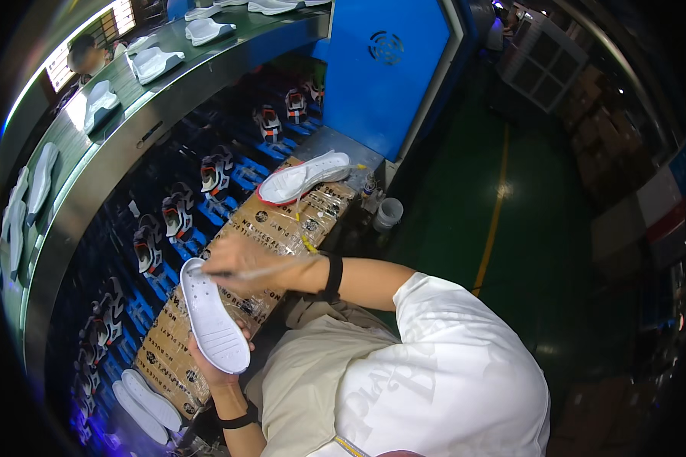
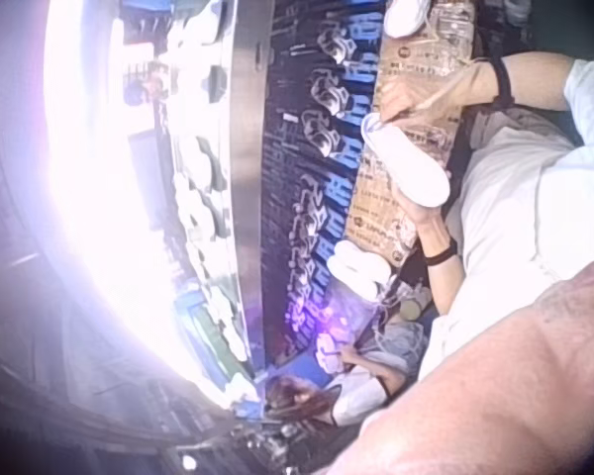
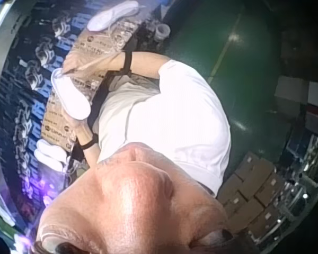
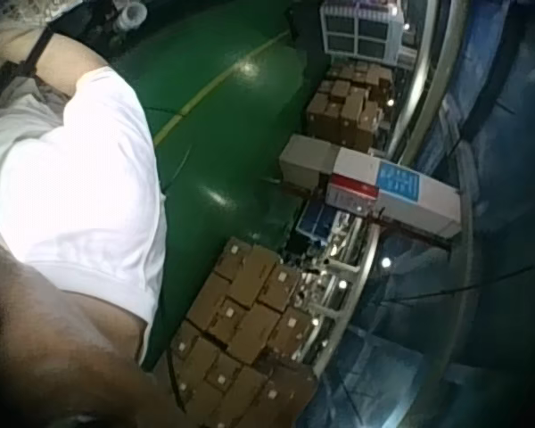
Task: Applying adhesive to the edges of white shoe soles using a brush in a manufacturing setting.
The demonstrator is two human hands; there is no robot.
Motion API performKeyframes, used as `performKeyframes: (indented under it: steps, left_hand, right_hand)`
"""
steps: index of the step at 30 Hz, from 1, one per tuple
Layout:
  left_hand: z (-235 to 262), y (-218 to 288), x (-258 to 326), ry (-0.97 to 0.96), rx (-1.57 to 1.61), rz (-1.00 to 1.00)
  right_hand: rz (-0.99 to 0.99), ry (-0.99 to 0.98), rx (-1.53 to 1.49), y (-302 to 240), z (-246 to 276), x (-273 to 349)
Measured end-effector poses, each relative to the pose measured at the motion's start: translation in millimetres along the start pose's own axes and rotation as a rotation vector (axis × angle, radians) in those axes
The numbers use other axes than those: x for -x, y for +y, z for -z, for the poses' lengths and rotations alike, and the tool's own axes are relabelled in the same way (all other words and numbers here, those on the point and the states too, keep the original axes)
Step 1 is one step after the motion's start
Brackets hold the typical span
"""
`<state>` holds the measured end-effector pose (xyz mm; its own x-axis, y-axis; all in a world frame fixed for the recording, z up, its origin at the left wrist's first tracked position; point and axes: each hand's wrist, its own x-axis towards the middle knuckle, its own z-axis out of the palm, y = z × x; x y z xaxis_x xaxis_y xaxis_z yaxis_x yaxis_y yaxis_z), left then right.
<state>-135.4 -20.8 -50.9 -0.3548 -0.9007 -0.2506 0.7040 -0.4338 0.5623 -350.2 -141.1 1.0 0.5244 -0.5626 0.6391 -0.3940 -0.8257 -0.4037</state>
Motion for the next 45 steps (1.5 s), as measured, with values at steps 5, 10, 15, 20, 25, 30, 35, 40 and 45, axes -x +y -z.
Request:
performKeyframes:
  steps: [5,10,15,20,25,30,35,40,45]
  left_hand:
    - [30,2,-10,0.025,-0.058,-0.067]
    - [78,6,10,0.240,0.158,-0.276]
    - [73,24,9,0.253,0.347,-0.267]
    - [61,36,46,0.245,0.333,-0.363]
    - [22,78,70,0.124,0.185,-0.382]
    - [-34,168,78,0.066,-0.330,-0.578]
    - [-50,299,82,-0.105,-0.044,-0.993]
    - [-13,322,71,0.582,-0.246,-1.152]
    - [15,361,96,1.380,-1.348,-1.652]
  right_hand:
    - [0.062,-0.096,-0.151,-32,-13,11]
    - [-0.320,-0.293,-0.844,-28,-23,12]
    - [-0.578,-0.077,-0.651,18,-30,33]
    - [-0.654,-0.055,-0.681,57,-70,67]
    - [-0.510,-0.046,-0.594,61,-85,73]
    - [-0.459,-0.036,-0.644,59,-87,78]
    - [-0.401,-0.028,-0.629,53,-89,73]
    - [-0.369,0.005,-0.601,56,-93,72]
    - [-0.420,-0.056,-0.604,58,-91,69]
